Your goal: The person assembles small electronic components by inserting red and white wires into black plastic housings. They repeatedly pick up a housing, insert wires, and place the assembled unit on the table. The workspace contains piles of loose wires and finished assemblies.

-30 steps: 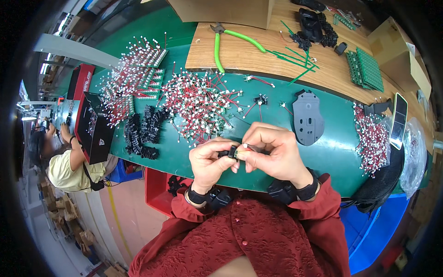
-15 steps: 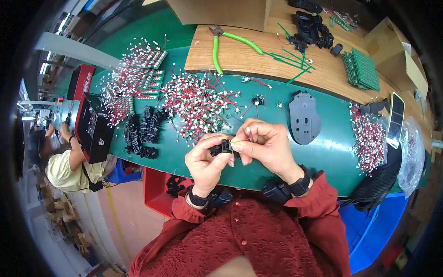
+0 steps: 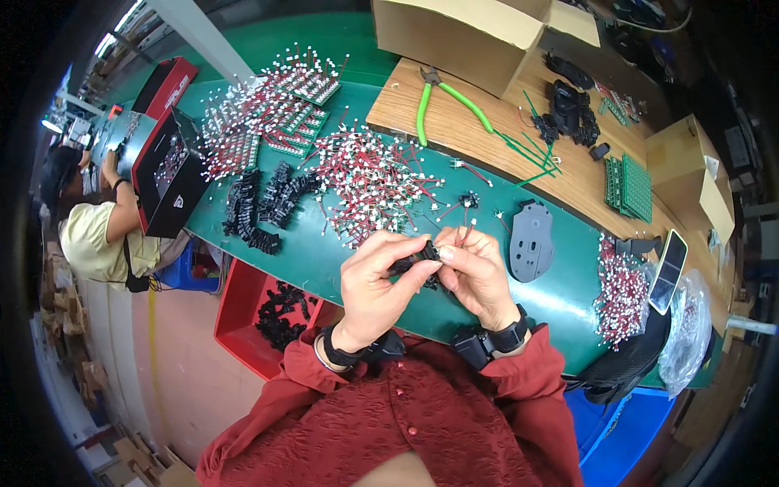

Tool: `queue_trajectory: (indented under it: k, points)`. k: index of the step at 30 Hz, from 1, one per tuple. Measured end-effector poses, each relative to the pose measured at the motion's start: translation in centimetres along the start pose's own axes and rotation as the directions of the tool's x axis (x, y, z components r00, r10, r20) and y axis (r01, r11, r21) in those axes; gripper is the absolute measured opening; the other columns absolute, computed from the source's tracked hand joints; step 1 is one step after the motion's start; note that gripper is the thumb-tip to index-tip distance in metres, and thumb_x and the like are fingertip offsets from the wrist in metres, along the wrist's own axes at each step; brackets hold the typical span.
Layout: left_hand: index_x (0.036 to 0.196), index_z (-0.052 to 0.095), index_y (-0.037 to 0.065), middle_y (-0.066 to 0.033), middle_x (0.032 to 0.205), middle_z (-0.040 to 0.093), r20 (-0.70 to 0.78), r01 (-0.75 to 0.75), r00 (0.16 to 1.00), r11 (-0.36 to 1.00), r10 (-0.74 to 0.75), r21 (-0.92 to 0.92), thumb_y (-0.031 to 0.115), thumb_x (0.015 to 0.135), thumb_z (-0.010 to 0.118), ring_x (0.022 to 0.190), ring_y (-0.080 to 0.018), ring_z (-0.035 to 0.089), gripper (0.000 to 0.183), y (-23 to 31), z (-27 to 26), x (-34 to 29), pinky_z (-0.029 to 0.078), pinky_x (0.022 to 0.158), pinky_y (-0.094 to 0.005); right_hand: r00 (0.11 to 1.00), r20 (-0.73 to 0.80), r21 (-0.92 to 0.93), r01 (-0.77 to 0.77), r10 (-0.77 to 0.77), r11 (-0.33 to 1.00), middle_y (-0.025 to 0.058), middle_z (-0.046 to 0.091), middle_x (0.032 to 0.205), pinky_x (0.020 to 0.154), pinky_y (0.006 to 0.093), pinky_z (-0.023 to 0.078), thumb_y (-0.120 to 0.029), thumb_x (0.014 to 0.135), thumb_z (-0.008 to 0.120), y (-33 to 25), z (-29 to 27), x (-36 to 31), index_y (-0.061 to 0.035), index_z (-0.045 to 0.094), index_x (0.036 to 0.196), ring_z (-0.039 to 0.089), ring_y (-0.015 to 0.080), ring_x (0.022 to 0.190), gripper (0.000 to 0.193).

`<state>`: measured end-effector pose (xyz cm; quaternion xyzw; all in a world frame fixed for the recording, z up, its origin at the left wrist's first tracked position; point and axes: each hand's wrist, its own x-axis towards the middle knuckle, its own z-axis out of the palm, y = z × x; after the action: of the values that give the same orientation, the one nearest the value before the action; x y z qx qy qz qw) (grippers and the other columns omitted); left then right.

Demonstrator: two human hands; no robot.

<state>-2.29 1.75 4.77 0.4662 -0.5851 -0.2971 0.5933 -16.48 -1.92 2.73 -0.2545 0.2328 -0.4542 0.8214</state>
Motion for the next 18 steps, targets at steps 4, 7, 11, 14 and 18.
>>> queue_trajectory:
  k: [4,7,11,14,18]
  points:
    - [0.091,0.063,0.000,-0.0086,0.076,0.059,0.022,0.003,1.000,0.996,-0.005,0.090,0.001,0.066,0.071,0.064,-0.0138,0.058,0.027,1.2,-0.3,0.5,0.047,0.054,-0.0228,0.999,0.017,-0.055,0.034,-0.033,0.998,0.0072,0.055,0.078,0.040,0.0175,0.036,-0.006,0.078,0.059,-0.1,0.3,-0.1,0.0003,0.055,0.078,0.046,0.0066,0.046,0.007]
    - [0.089,0.063,-0.001,-0.0089,0.076,0.059,0.014,0.001,1.000,0.994,-0.002,0.105,0.002,0.066,0.071,0.065,-0.0149,0.058,0.025,1.9,0.1,0.9,0.047,0.055,-0.0233,0.998,0.063,0.091,-0.008,0.002,0.996,0.0074,0.054,0.076,0.039,0.0181,0.035,-0.008,0.079,0.058,-0.1,0.3,-0.1,0.0003,0.053,0.078,0.045,0.0062,0.045,0.009]
    - [0.089,0.064,-0.001,-0.0092,0.078,0.060,-0.026,-0.033,0.999,0.994,0.036,0.101,0.004,0.065,0.071,0.068,-0.0154,0.059,0.026,1.4,1.2,1.5,0.047,0.057,-0.0235,0.986,0.142,0.379,-0.139,0.090,0.915,0.0109,0.055,0.075,0.039,0.0166,0.038,-0.007,0.081,0.055,0.4,-1.3,0.2,0.0027,0.050,0.091,0.045,0.0050,0.046,0.015]
    - [0.094,0.062,-0.003,-0.0094,0.084,0.059,0.026,0.024,0.999,0.997,-0.026,0.071,0.004,0.066,0.071,0.074,-0.0130,0.058,0.031,1.0,1.5,2.0,0.048,0.061,-0.0224,0.980,0.115,0.616,-0.197,0.160,0.762,0.0195,0.058,0.087,0.041,0.0148,0.043,-0.002,0.081,0.051,0.3,-1.7,0.2,0.0059,0.049,0.102,0.049,0.0063,0.048,0.022]
    - [0.100,0.059,-0.005,-0.0090,0.091,0.055,0.102,0.134,0.986,0.991,-0.131,-0.014,0.004,0.070,0.070,0.077,-0.0104,0.056,0.034,0.5,1.8,2.1,0.049,0.064,-0.0212,0.975,0.113,0.700,-0.214,0.190,0.682,0.0196,0.058,0.087,0.042,0.0149,0.044,-0.003,0.082,0.052,0.3,-2.1,0.2,0.0062,0.050,0.099,0.050,0.0066,0.049,0.019]
